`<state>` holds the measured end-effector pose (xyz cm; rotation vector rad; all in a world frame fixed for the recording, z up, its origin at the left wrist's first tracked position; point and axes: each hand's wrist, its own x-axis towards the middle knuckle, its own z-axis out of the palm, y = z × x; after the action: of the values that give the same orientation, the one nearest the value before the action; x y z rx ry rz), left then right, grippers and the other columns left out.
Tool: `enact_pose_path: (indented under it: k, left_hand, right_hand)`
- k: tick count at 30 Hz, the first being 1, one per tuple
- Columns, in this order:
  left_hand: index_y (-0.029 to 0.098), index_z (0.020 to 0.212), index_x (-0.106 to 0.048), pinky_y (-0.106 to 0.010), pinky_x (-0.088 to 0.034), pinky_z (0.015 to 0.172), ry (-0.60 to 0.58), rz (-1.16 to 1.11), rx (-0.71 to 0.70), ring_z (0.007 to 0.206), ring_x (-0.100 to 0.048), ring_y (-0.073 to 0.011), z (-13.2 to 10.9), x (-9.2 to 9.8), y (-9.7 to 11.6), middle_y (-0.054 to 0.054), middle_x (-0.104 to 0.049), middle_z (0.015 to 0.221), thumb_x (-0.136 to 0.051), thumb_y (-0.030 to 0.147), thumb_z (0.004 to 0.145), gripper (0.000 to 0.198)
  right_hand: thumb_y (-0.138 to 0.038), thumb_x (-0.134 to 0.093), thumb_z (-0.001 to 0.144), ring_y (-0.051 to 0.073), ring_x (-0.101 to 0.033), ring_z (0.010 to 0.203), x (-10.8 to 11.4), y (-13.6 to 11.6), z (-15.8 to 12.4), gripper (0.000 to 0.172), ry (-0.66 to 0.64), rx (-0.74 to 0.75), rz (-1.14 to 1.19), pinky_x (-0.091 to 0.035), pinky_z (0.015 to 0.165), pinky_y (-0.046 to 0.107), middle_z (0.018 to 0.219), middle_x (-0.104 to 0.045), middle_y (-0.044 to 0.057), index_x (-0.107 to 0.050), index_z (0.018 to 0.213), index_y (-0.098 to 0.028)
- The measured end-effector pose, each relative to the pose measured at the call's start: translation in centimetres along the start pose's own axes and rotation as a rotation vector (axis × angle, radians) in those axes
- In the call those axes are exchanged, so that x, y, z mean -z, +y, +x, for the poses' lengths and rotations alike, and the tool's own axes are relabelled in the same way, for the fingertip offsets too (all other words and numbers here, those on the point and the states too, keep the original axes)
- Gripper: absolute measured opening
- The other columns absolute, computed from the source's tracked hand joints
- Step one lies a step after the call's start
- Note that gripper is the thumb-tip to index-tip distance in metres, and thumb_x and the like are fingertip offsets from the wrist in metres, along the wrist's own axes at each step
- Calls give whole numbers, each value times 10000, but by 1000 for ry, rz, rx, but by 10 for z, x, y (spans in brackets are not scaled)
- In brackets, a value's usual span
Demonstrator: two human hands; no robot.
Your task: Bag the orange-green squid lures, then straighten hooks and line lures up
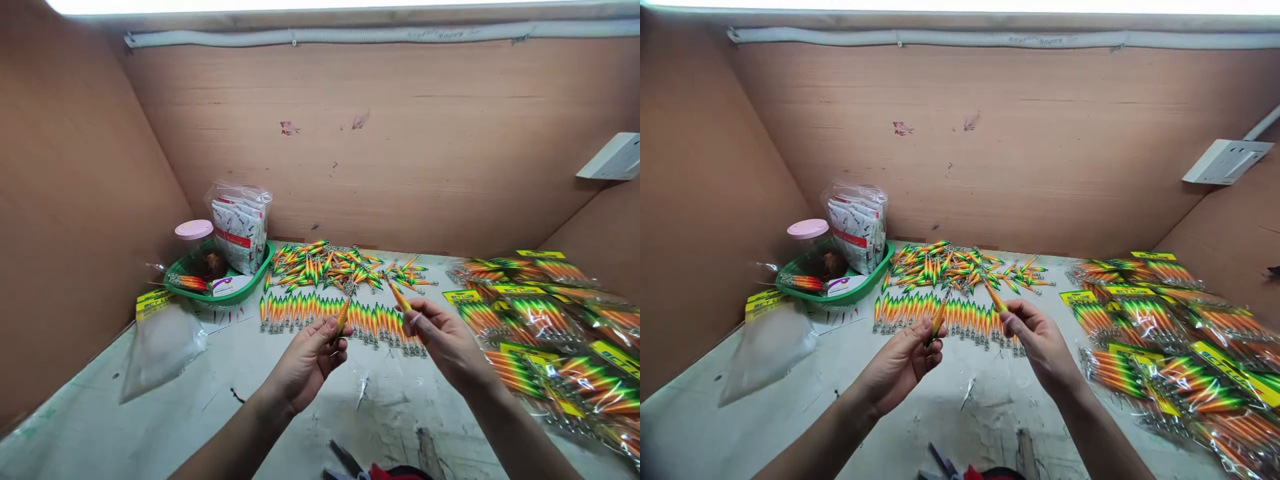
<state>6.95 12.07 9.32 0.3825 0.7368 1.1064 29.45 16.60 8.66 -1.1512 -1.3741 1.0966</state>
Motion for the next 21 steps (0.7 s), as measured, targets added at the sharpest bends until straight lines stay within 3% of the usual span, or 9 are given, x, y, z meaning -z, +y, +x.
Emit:
enact_pose_path:
  k: [3,7,10,14,17,21]
  left_hand:
    - [151,834,-670,-177,-497,619,16,-82,2,606,-571,-55,-13,10,-1,-15,-669,775,-889,241,534,382]
    - [184,831,-696,-151,-471,625,139,-21,-216,585,-535,-39,-21,47,19,40,-627,699,-910,214,448,440]
    - [192,790,-704,-149,-452,667,244,187,-350,647,-543,-57,-29,84,44,47,-610,680,-902,255,452,396]
    - [176,899,-719,-218,-455,741,224,652,-294,764,-578,-126,-35,119,63,-7,-650,787,-804,365,597,366]
    - [157,914,-697,-260,-454,660,263,975,-255,707,-580,-158,-24,136,61,-19,-636,750,-713,399,647,360]
    - [147,908,-672,-287,-445,613,431,1118,-290,627,-556,-169,-5,157,51,9,-574,661,-708,300,595,351]
  right_hand:
    - [-507,-810,597,116,-482,576,-22,-13,-33,384,-11,-74,160,-411,545,241,611,-557,-12,-675,773,-194]
    - [-414,-875,517,124,-516,596,-33,-17,-42,358,-2,-130,233,-428,559,247,660,-609,5,-692,735,-197]
    - [-380,-873,536,130,-543,636,-37,-15,-41,320,-53,-145,239,-450,589,249,709,-637,14,-698,740,-206]
    - [-402,-850,580,144,-551,677,-49,-11,-40,295,-160,-116,214,-465,595,259,748,-623,18,-699,751,-216]
    - [-413,-830,615,158,-579,730,-62,-10,-38,287,-244,-111,228,-493,635,283,816,-628,23,-699,796,-234]
    - [-375,-809,664,180,-648,783,-79,-11,-38,244,-340,-183,275,-525,734,327,861,-685,42,-702,840,-243]
